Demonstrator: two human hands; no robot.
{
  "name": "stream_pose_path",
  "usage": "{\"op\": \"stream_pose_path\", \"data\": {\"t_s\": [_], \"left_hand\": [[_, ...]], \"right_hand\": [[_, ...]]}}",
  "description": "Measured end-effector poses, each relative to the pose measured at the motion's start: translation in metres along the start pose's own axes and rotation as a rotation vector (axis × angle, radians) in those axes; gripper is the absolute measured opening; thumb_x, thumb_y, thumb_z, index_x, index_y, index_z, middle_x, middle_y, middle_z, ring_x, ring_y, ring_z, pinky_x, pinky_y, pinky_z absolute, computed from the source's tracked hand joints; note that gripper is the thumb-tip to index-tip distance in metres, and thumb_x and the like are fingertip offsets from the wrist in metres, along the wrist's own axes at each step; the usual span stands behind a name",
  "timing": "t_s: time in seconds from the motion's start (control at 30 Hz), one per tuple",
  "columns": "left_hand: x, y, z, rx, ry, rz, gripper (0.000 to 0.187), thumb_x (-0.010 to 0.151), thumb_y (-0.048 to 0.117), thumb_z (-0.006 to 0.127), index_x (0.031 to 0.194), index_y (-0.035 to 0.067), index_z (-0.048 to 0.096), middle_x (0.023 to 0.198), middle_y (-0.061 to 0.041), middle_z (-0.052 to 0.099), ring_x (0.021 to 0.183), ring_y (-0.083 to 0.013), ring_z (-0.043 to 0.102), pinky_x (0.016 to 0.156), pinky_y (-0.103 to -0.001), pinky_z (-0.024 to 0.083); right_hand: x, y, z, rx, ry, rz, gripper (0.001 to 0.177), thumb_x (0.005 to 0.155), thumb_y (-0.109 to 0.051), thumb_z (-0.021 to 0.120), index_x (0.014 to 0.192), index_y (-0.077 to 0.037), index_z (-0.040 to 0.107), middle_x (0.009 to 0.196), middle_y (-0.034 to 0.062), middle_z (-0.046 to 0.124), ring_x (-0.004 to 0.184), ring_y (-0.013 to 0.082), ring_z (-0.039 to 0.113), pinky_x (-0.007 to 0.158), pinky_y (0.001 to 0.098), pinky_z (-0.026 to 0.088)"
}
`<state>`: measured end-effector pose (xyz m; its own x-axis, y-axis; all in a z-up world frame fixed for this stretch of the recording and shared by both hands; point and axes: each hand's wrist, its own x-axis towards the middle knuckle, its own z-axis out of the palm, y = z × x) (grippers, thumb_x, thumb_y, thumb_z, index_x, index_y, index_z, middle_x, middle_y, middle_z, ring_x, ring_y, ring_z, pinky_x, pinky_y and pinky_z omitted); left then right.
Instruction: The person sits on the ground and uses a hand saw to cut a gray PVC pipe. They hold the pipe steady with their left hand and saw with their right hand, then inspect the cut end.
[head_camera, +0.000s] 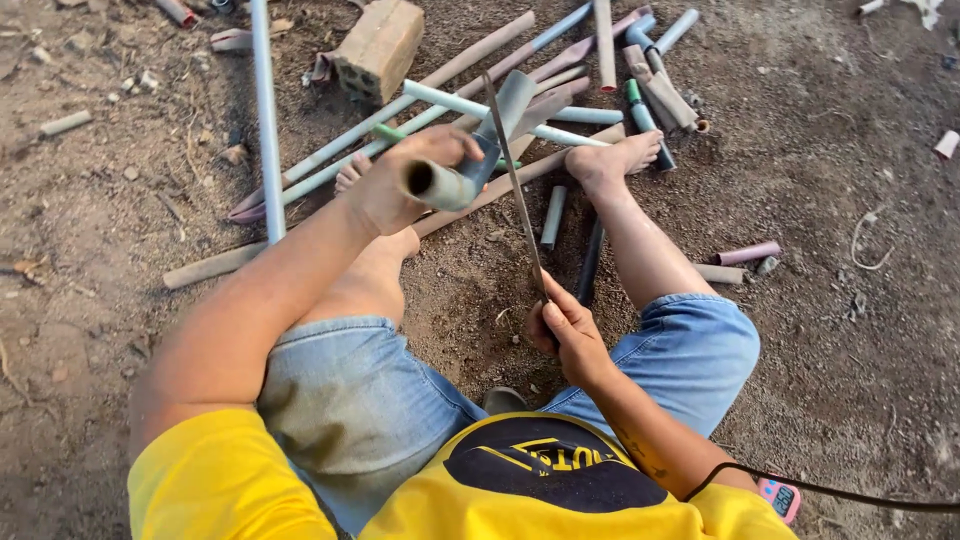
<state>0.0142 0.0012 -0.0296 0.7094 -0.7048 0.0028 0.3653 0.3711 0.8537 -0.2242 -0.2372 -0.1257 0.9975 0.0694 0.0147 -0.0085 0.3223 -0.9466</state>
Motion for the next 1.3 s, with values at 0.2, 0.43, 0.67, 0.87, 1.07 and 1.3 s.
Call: {"op": "stream_pose_path", "data": {"t_s": [0.2, 0.43, 0.67, 0.87, 1.07, 1.3], "left_hand": [[-0.006, 0.008, 0.019, 0.251, 0.122, 0.008, 0.061, 0.085, 0.008, 0.085, 0.138, 0.019, 0.056, 0.106, -0.009, 0.071, 0.093, -0.0162, 0.070, 0.079, -0.028, 0.060], [0.002, 0.003, 0.007, 0.717, 0.271, -0.098, 0.035, 0.081, 0.004, 0.072, 0.116, 0.003, 0.071, 0.096, -0.008, 0.073, 0.077, -0.0163, 0.070, 0.068, -0.028, 0.064], [-0.002, 0.005, 0.004, 1.095, 0.286, 0.079, 0.021, 0.079, 0.019, 0.086, 0.094, 0.009, 0.076, 0.079, 0.000, 0.075, 0.064, -0.0124, 0.065, 0.063, -0.029, 0.057], [-0.006, 0.013, 0.012, 1.262, 0.291, 0.035, 0.021, 0.079, 0.025, 0.084, 0.092, 0.012, 0.077, 0.078, 0.001, 0.078, 0.063, -0.0143, 0.071, 0.065, -0.030, 0.057], [-0.008, 0.012, 0.010, 1.251, 0.341, 0.050, 0.015, 0.079, 0.024, 0.085, 0.084, 0.015, 0.075, 0.071, 0.004, 0.075, 0.058, -0.0121, 0.065, 0.060, -0.029, 0.055], [-0.003, 0.003, 0.032, 1.487, 0.160, -0.078, 0.016, 0.081, 0.021, 0.077, 0.093, 0.012, 0.072, 0.078, -0.006, 0.074, 0.064, -0.0236, 0.069, 0.061, -0.039, 0.055]], "right_hand": [[-0.007, 0.005, -0.008, -0.058, -0.011, 0.053, 0.054, 0.112, -0.013, 0.049, 0.165, -0.014, 0.042, 0.075, 0.0152, 0.060, 0.052, 0.0160, 0.051, 0.045, 0.0250, 0.040], [-0.008, -0.032, 0.001, -0.097, 0.001, 0.220, 0.066, 0.104, -0.010, 0.062, 0.167, -0.013, 0.042, 0.087, 0.0022, 0.064, 0.069, 0.0079, 0.051, 0.059, 0.0205, 0.041], [-0.009, -0.047, 0.001, -0.088, -0.055, 0.159, 0.061, 0.110, -0.016, 0.056, 0.168, -0.015, 0.039, 0.086, 0.0044, 0.060, 0.066, 0.0095, 0.044, 0.056, 0.0213, 0.035], [-0.013, -0.044, -0.004, -0.273, -0.113, 0.142, 0.060, 0.111, -0.018, 0.051, 0.169, -0.012, 0.035, 0.090, 0.0043, 0.066, 0.064, 0.0083, 0.049, 0.053, 0.0213, 0.038], [-0.028, -0.033, -0.019, -0.189, -0.183, 0.168, 0.058, 0.114, -0.021, 0.050, 0.169, -0.013, 0.033, 0.094, 0.0077, 0.068, 0.064, 0.0087, 0.048, 0.052, 0.0211, 0.039], [0.008, -0.061, 0.014, -0.054, -0.037, 0.320, 0.060, 0.112, -0.021, 0.049, 0.169, -0.015, 0.035, 0.078, 0.0045, 0.060, 0.054, 0.0085, 0.042, 0.042, 0.0233, 0.030]]}}
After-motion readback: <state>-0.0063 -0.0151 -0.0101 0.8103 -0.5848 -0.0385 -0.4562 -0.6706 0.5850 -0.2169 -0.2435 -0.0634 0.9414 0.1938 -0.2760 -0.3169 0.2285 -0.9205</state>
